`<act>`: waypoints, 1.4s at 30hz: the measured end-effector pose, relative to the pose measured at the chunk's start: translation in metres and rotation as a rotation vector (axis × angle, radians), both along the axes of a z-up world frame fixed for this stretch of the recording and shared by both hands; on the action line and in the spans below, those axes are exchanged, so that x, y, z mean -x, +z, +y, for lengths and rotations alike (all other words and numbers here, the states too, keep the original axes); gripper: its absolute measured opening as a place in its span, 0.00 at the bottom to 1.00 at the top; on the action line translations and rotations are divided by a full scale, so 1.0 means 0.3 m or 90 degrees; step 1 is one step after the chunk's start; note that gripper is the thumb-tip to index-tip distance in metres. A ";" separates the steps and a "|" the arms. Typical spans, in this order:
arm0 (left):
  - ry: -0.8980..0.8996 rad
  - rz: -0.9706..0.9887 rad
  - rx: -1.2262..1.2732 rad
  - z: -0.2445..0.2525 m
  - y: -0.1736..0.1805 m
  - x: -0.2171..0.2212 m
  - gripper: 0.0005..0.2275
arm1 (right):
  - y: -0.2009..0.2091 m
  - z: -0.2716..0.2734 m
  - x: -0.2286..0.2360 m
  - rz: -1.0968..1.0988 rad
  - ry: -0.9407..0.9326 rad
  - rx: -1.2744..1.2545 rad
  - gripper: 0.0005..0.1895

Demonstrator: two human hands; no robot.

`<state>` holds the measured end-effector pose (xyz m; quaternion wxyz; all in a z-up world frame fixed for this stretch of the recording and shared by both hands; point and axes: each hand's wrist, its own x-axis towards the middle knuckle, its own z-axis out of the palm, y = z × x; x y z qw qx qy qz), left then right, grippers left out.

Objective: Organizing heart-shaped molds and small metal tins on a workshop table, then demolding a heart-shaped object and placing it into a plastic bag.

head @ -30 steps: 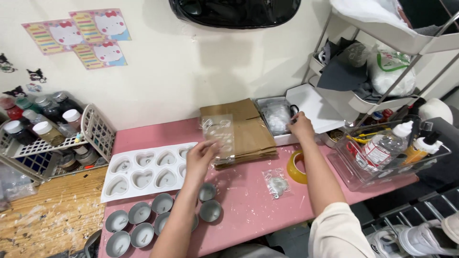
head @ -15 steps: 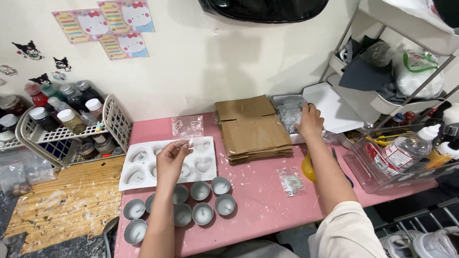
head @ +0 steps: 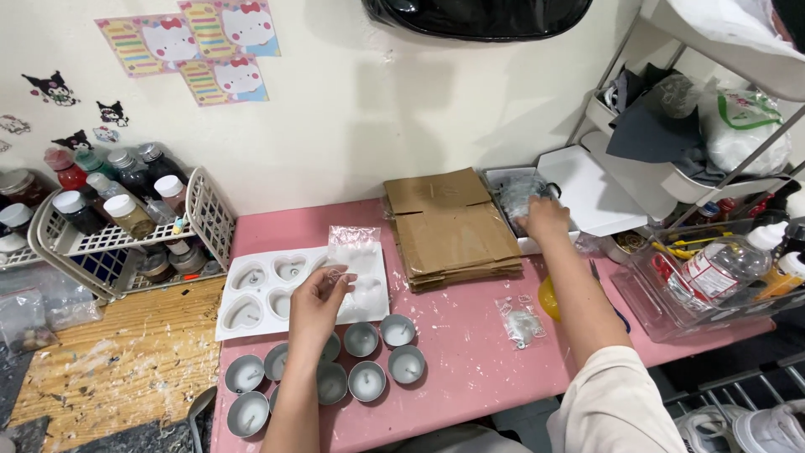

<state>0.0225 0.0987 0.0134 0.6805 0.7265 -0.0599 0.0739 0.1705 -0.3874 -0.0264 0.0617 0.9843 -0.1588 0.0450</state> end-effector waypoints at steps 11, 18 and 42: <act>0.031 0.007 -0.117 -0.002 0.020 0.031 0.10 | -0.047 0.019 -0.010 -0.014 0.179 0.005 0.29; 0.016 0.036 -0.125 0.007 0.004 0.035 0.10 | -0.038 -0.026 -0.007 -0.112 0.198 -0.150 0.22; -0.282 0.060 -0.127 -0.233 -0.139 0.136 0.15 | -0.053 0.564 0.671 -0.218 0.148 -1.229 0.27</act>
